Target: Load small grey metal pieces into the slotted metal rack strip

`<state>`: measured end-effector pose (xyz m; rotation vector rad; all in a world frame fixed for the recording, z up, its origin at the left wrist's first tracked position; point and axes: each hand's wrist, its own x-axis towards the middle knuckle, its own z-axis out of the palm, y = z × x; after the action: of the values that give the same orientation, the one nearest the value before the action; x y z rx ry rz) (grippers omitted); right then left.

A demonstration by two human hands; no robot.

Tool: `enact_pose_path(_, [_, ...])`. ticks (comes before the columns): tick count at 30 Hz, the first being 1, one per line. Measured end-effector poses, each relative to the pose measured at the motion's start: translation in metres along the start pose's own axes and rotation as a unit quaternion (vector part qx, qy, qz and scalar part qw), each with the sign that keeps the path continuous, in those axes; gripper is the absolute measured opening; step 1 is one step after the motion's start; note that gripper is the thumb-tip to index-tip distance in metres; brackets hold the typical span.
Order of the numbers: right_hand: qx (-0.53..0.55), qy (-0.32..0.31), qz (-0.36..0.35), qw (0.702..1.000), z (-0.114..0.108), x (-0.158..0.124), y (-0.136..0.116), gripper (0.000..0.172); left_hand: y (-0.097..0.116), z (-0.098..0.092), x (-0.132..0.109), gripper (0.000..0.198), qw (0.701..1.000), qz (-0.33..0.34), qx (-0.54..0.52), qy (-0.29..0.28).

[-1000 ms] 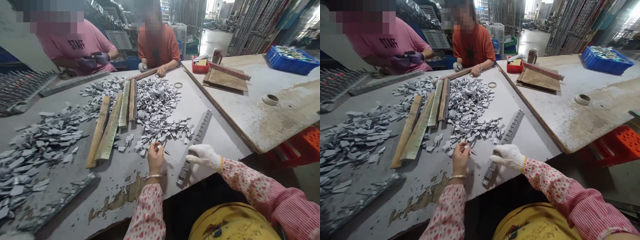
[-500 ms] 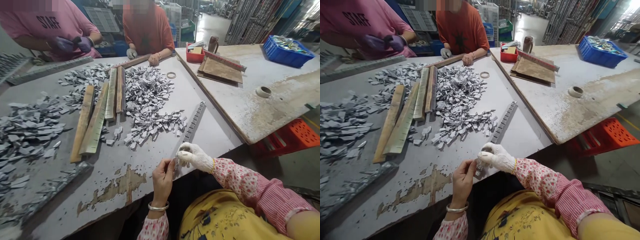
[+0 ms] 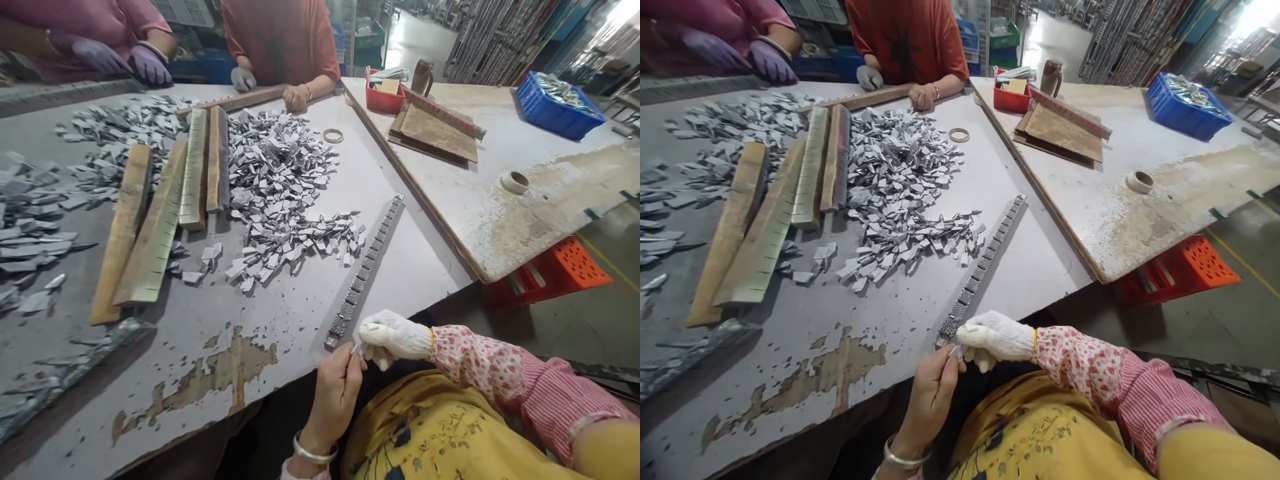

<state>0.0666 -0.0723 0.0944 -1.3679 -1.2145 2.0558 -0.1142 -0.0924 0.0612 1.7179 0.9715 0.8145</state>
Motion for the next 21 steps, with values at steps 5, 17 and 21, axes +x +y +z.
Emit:
enact_pose_path(5, [-0.090,0.089,-0.063,0.990,-0.018,0.020,-0.001,0.053,-0.021,0.005,0.007,0.023,0.987,-0.005,0.120,0.106])
enact_pose_path(17, [-0.695,0.179,-0.013,0.697,-0.019,0.057,-0.032,0.062,-0.071,0.017,0.021,0.037,0.926,0.006,0.358,0.118])
enact_pose_path(21, [-0.705,0.140,-0.009,0.695,-0.015,0.067,-0.039,0.062,-0.071,0.015,0.023,0.035,0.928,0.002,0.354,0.113])
